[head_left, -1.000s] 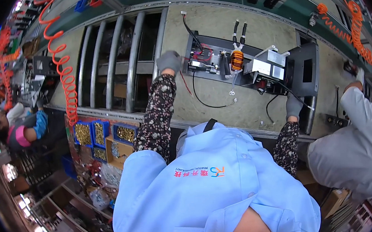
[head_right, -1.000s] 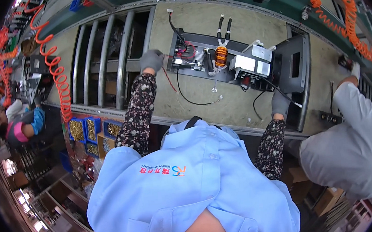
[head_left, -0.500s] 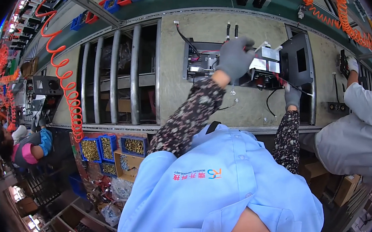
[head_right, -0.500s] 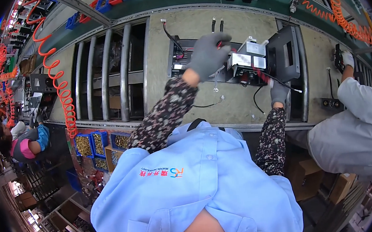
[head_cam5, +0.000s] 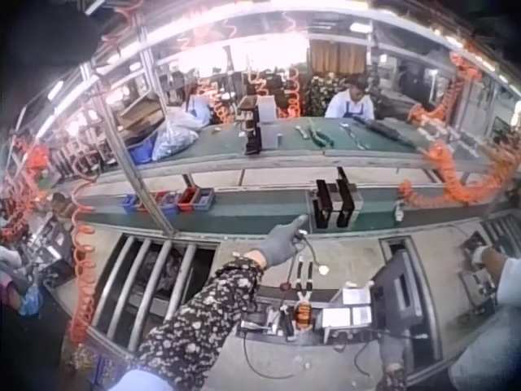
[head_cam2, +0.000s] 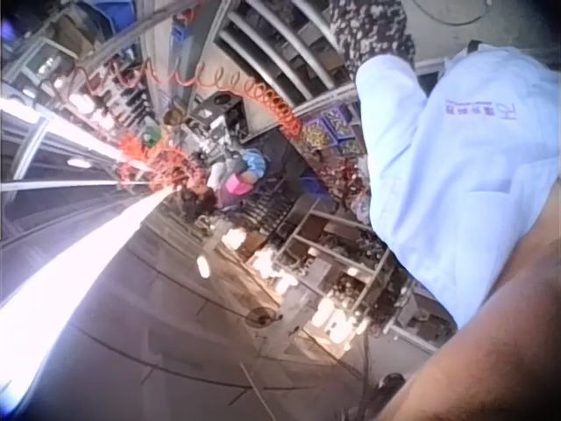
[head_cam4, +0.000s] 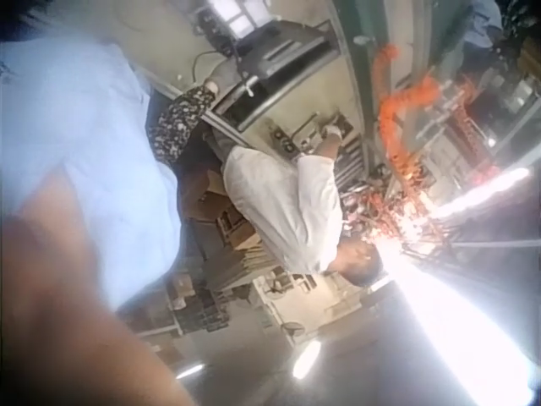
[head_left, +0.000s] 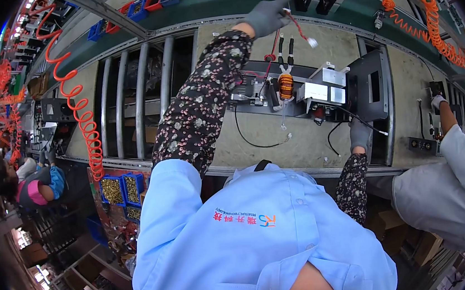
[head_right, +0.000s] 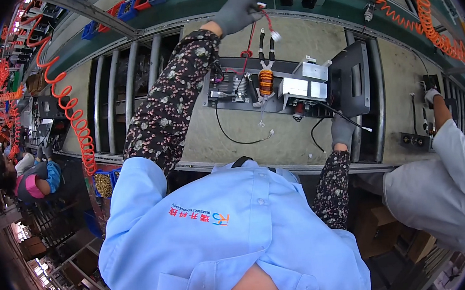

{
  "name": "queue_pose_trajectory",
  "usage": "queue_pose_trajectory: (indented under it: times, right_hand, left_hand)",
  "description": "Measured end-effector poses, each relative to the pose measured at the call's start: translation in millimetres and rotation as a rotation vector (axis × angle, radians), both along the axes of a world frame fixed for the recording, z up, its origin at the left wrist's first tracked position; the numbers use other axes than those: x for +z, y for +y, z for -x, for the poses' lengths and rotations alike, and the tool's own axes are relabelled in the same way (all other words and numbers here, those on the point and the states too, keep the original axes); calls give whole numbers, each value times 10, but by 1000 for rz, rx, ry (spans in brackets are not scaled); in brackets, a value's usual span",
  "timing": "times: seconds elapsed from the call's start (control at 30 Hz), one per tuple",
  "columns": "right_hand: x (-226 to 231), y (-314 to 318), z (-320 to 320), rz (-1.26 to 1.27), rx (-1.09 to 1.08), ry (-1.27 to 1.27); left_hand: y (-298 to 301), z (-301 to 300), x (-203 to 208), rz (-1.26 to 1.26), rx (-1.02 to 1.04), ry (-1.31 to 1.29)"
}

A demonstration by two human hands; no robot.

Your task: The person assembles electronic components onto a metal chassis by hand, securing them with screws using a power screwdriver.

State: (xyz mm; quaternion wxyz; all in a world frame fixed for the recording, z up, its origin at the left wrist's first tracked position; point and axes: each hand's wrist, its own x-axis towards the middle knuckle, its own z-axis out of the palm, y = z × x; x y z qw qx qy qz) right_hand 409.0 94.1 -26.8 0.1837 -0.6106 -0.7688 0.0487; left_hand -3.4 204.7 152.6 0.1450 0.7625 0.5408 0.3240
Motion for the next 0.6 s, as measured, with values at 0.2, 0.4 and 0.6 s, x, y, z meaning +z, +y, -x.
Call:
queue_pose_trajectory:
  times: [0.2,0.4,0.6]
  right_hand:
    - [458,-153,243,382,-284,534]
    - [454,-192,240,302,-176,108]
    - [240,-501,427,140,-353,331]
  left_hand:
    - [-272,807,-709,298,833,124]
    - [-615,1197,-1730,941,853,-41]
    - [-694,544,-1047,317,535,-963]
